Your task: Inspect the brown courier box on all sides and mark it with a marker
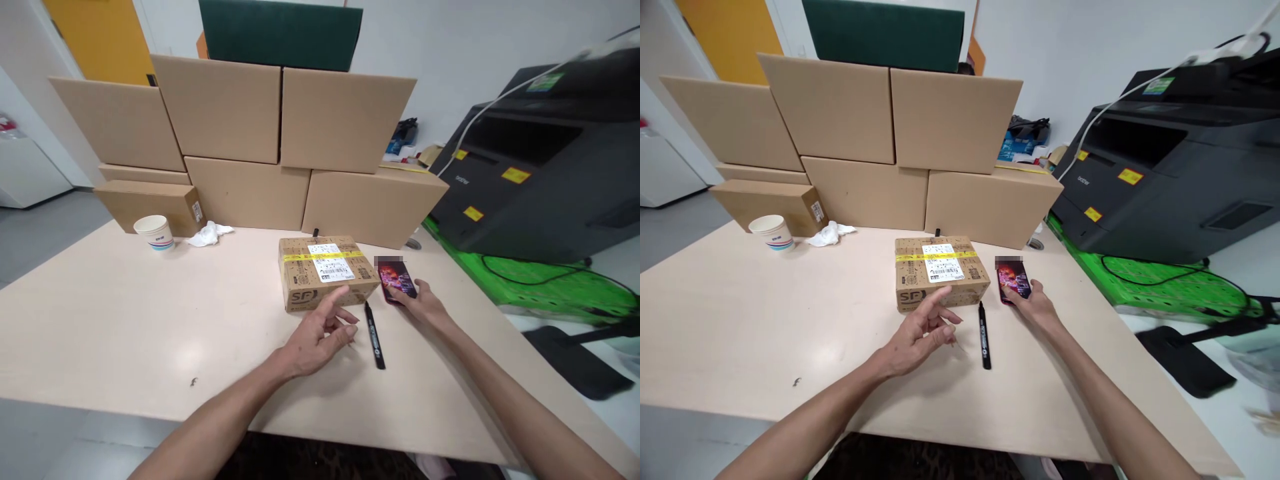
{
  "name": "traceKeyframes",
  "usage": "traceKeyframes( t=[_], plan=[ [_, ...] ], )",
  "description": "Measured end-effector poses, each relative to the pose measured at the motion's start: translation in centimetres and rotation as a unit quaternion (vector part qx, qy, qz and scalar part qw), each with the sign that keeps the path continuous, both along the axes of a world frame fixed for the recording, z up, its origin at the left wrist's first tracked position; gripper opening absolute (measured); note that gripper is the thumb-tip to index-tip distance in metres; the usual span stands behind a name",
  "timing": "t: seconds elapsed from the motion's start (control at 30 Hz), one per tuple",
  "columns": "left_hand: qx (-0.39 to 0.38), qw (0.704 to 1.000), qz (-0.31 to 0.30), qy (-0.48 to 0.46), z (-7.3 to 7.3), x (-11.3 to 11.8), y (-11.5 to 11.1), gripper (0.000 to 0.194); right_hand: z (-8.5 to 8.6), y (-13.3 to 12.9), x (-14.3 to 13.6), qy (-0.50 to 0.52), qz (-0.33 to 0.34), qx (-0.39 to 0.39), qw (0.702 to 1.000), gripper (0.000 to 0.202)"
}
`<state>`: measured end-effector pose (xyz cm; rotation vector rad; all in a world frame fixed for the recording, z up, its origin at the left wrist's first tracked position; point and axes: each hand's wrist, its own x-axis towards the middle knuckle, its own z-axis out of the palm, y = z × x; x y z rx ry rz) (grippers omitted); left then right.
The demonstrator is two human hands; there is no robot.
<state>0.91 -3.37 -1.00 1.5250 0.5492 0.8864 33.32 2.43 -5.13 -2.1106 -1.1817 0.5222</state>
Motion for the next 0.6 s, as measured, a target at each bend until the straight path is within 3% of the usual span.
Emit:
traceKeyframes(
  t=[0.07, 0.17, 0.33, 0.43, 0.53, 0.6],
  plan=[
    [0.001, 1.000, 0.000, 0.002, 0.1, 0.0, 0.0, 0.072, 0.8, -0.4, -1.5, -0.088, 0.016, -0.067, 0.994, 0.108],
    [0.007, 1.000, 0.005, 0.006, 0.2, -0.1, 0.1, 0.072, 1.9, -1.0, -3.7, -0.157, 0.051, -0.120, 0.979, 0.112],
    [0.034, 0.999, 0.016, 0.011, 0.2, -0.2, 0.0, 0.071, 2.5, -1.4, -4.7, -0.188, 0.059, -0.148, 0.969, 0.108],
    [0.083, 0.996, 0.044, -0.003, 0.2, -0.2, 0.0, 0.063, 2.4, -1.5, -4.4, -0.209, 0.058, -0.127, 0.968, 0.104],
    [0.205, 0.964, 0.164, -0.047, 0.3, -0.5, 0.4, 0.047, 2.5, -1.5, -4.7, -0.191, 0.071, -0.018, 0.979, 0.093],
    [0.291, 0.909, 0.294, -0.050, 0.5, -1.1, 1.1, 0.041, 2.6, -1.2, -5.4, -0.094, 0.088, 0.077, 0.989, 0.081]
  ],
)
